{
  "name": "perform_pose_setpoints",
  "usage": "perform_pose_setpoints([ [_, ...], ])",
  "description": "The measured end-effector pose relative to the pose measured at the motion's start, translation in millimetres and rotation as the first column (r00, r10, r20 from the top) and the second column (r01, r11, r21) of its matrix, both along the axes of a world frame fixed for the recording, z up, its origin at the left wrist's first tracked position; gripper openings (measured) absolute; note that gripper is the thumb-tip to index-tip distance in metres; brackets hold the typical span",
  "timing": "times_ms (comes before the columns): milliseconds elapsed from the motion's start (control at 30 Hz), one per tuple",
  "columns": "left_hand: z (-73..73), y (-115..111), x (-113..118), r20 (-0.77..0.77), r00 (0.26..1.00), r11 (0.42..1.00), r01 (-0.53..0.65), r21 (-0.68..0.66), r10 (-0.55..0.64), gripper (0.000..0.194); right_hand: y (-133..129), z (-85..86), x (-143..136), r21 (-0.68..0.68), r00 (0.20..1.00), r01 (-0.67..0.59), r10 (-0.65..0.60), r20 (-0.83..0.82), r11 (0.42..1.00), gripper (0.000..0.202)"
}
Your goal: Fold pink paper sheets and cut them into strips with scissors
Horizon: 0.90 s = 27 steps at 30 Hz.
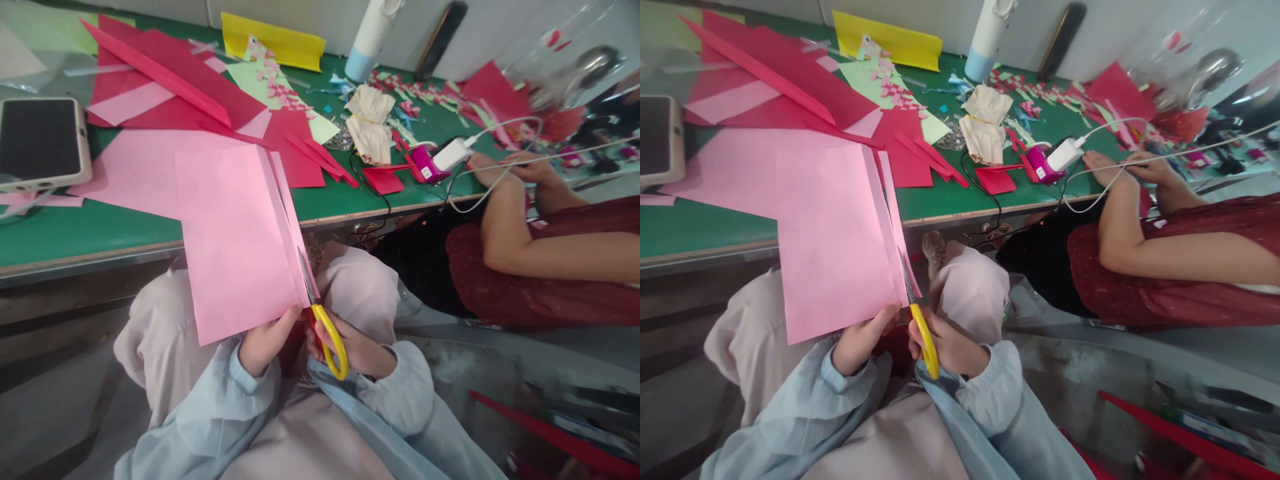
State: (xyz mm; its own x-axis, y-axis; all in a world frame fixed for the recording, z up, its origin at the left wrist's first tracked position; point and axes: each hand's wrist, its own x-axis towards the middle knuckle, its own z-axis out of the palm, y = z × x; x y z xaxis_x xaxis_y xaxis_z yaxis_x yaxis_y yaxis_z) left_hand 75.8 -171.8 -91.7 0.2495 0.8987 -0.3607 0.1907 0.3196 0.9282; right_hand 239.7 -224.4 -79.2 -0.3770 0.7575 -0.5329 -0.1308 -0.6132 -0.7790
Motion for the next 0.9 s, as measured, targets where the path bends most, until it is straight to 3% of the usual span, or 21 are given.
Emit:
perform_pose_setpoints([
  [333,-1.8,0.3,-0.6,0.011,1.0,1.0,0.013,-0.009,-0.013,0.033,-1.2,-5.5,3.5,-0.028,0.999,0.02,-0.021,-0.041,0.999,0.041],
  [533,-2.4,0.1,-0.1,0.003,1.0,0.999,-0.006,0.034,0.006,0.032,2.2,1.9,0.4,-0.021,1.0,0.021,-0.021,-0.013,1.0,0.046],
  [900,-0.5,-0.5,-1.1,-0.048,0.999,1.0,-0.011,-0.001,0.011,0.032,3.2,7.7,-2.5,-0.021,1.0,0.027,-0.027,-0.005,0.999,0.046],
])
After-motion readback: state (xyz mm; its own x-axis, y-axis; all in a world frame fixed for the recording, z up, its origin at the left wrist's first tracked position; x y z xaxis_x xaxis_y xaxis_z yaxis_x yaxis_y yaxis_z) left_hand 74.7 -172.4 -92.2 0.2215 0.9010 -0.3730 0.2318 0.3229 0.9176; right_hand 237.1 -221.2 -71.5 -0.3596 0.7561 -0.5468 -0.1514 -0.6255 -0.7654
